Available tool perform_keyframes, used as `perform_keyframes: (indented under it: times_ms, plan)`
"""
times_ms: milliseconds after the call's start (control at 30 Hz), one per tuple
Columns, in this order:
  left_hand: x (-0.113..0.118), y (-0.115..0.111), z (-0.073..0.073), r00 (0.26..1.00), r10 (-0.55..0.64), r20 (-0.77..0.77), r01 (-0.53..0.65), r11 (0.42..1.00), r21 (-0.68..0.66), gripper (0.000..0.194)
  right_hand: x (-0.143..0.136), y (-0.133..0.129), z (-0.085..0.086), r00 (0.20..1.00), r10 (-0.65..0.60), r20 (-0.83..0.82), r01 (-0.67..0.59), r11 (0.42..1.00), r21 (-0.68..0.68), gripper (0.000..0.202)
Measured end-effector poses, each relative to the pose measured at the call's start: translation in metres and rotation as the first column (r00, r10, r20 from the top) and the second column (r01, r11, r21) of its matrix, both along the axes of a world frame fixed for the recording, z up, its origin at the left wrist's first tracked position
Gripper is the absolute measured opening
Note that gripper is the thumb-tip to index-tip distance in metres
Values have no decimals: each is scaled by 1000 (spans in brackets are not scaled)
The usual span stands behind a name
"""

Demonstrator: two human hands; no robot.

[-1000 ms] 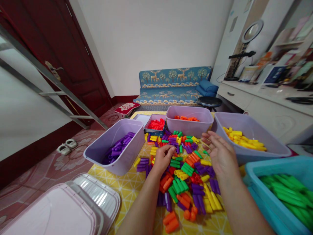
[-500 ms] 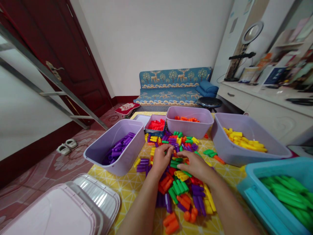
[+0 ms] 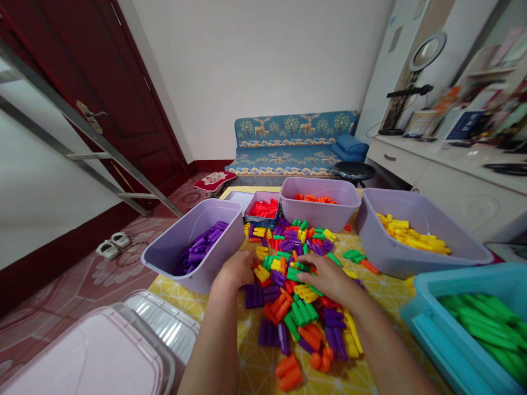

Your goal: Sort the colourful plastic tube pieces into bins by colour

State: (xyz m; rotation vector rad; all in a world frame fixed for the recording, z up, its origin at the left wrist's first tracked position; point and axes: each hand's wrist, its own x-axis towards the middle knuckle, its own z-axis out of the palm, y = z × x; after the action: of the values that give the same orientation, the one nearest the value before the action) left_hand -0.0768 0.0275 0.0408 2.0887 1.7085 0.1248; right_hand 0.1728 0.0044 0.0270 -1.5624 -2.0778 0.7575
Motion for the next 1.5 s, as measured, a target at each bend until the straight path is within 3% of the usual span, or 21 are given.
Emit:
perform_keyframes:
  times_ms: [267, 467, 733, 900, 1000, 1067, 1100, 1167, 1233, 1300, 1400, 1500]
  plan:
    - [15, 4, -16, 980, -108, 166, 90, 990, 112, 35, -12, -3, -5, 999, 29, -18, -27, 993, 117, 37]
    - [23, 3, -12, 925, -176, 336, 153, 984, 94, 35, -22, -7, -5, 998, 19, 52, -27, 988, 151, 47]
    - [36, 3, -14, 824, -87, 559, 106, 994, 0, 36, -26, -5, -5, 1000, -9, 11, 8, 989, 147, 45]
    - [42, 4, -17, 690, -100, 716, 198, 979, -53, 40, -26, -2, -5, 998, -45, -49, 52, 985, 162, 50]
    - [47, 4, -9, 598, -21, 801, 136, 988, -76, 35, -24, -1, -6, 999, -48, -22, 51, 985, 165, 44]
    - [49, 5, 0, 479, 97, 873, 2, 994, -112, 30, -23, 0, -7, 999, -41, 6, 39, 986, 161, 36]
    - [49, 5, 5, 381, 146, 913, -76, 989, -126, 30, -23, 0, -7, 999, -38, 14, 35, 987, 157, 33]
    - [46, 6, 17, 111, 171, 979, -221, 965, -143, 34, -22, 1, -8, 999, -32, 18, 29, 988, 154, 29]
    - [39, 6, 31, -188, 103, 977, -355, 920, -165, 38, -21, 1, -9, 999, -31, 15, 28, 988, 149, 28]
    - [29, 3, 44, -424, 6, 905, -463, 858, -223, 39, -21, 0, -10, 1000, -27, 14, 25, 990, 141, 27]
    - [15, -4, 63, -605, -78, 792, -554, 756, -349, 45, -21, -1, -12, 1000, -21, 12, 19, 992, 126, 27]
    - [8, -13, 75, -668, -83, 739, -564, 704, -431, 53, -23, -1, -11, 1000, -25, 12, 23, 992, 127, 26]
